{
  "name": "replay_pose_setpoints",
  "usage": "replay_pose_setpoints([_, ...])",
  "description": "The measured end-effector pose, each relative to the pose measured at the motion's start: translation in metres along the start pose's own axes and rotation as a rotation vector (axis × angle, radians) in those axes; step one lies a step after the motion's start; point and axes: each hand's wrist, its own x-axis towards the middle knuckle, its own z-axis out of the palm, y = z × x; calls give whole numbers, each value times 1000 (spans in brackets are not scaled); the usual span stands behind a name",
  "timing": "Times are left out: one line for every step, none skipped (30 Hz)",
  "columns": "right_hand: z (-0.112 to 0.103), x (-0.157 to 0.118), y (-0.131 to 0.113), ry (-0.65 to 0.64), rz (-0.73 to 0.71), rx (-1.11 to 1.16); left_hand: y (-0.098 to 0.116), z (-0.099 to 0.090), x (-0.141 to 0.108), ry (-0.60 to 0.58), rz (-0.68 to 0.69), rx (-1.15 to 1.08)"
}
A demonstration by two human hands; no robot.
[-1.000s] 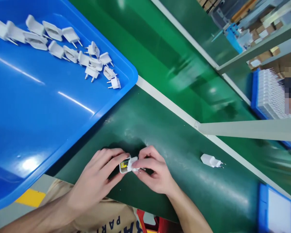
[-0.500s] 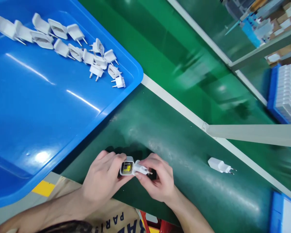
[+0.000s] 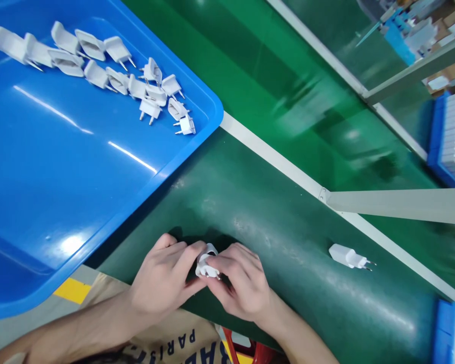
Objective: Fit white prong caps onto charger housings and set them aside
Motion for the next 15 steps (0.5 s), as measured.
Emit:
replay_pose_setpoints([2,0,0,-14,-10,-25,-1,0,0,-24,2,-13])
replay_pose_setpoints([3,0,1,-19,-22,-43,-2,-1,0,-51,6,-27])
replay_pose_setpoints([4,1,1,-18,-38,-55,-2,-1,0,-70,8,-41])
replay_pose_setpoints([4,1,2,-12,-54,-66,-3,-2,0,-79,7,-53])
replay_pose_setpoints([5,2,2,-1,-67,-76,-3,-3,0,-79,0,-60])
replay_pose_setpoints([5,2,2,14,-78,-86,-3,-3,0,-69,-9,-62])
replay_pose_setpoints([5,2,2,30,-82,-96,-3,-3,0,-52,-15,-60])
replay_pose_setpoints([4,2,1,35,-80,-108,-2,-2,0,-36,-17,-55])
replay_pose_setpoints([4,1,-1,32,-72,-124,-2,-2,0,-23,-19,-49])
replay_pose_setpoints([4,1,-2,26,-62,-145,-1,-1,1,-14,-19,-42])
replay_pose_setpoints([4,0,-4,17,-52,-173,-1,-1,1,-6,-18,-35])
replay_pose_setpoints([4,-1,-6,9,-46,-200,-1,0,1,-1,-15,-28])
replay_pose_setpoints([5,-2,-8,2,-41,-225,-1,0,1,0,-11,-22])
replay_pose_setpoints([5,-2,-10,-5,-35,-250,-1,1,1,-1,-4,-16])
replay_pose_setpoints([6,-3,-12,-10,-26,-273,-2,1,1,-4,4,-12])
